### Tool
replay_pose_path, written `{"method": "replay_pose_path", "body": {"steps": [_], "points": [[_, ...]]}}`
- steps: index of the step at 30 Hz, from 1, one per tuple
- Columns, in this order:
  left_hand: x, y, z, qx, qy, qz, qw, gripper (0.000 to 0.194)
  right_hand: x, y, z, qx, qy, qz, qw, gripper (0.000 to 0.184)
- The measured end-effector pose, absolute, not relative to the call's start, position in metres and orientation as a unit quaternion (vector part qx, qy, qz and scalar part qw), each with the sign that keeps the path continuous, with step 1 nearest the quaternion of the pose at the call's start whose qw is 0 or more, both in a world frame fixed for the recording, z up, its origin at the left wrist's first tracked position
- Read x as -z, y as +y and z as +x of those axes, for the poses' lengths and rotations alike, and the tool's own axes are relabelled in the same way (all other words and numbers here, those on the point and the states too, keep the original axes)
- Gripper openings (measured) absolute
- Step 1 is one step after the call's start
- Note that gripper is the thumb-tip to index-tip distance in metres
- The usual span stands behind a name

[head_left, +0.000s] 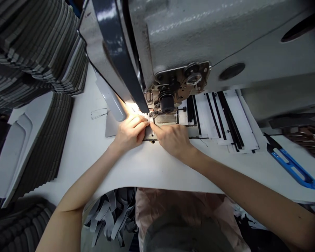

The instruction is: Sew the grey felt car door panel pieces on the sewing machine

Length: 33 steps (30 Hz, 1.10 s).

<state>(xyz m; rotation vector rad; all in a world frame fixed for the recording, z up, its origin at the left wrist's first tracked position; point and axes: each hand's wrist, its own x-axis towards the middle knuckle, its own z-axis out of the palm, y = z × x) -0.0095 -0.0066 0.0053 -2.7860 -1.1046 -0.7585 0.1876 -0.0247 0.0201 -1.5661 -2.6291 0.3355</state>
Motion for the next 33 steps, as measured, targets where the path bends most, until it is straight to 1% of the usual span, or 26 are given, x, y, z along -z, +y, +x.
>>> {"method": "replay_pose_path", "body": {"steps": [4,7,12,15,26,33], "points": [[-0.002,-0.004,-0.014,0.258,-0.346,-0.902,0.019,0.03,-0.018,-0.021,0.187,-0.096,-0.85,-0.516,0.04,0.055],[0.002,0.003,-0.017,0.269,-0.349,-0.898,0.02,0.028,-0.014,-0.022,0.188,-0.095,-0.863,-0.493,0.061,0.054],[0.009,0.014,-0.016,0.281,-0.363,-0.887,0.046,0.024,-0.005,-0.027,0.19,-0.084,-0.877,-0.465,0.092,0.049],[0.011,0.016,-0.015,0.277,-0.377,-0.883,0.049,0.024,-0.002,-0.028,0.19,-0.079,-0.878,-0.461,0.104,0.049],[0.018,0.015,-0.015,0.265,-0.434,-0.861,-0.001,0.029,-0.006,-0.03,0.191,-0.088,-0.877,-0.463,0.096,0.048],[0.013,0.016,-0.015,0.26,-0.412,-0.873,0.037,0.032,-0.005,-0.029,0.191,-0.101,-0.875,-0.464,0.098,0.043]]}}
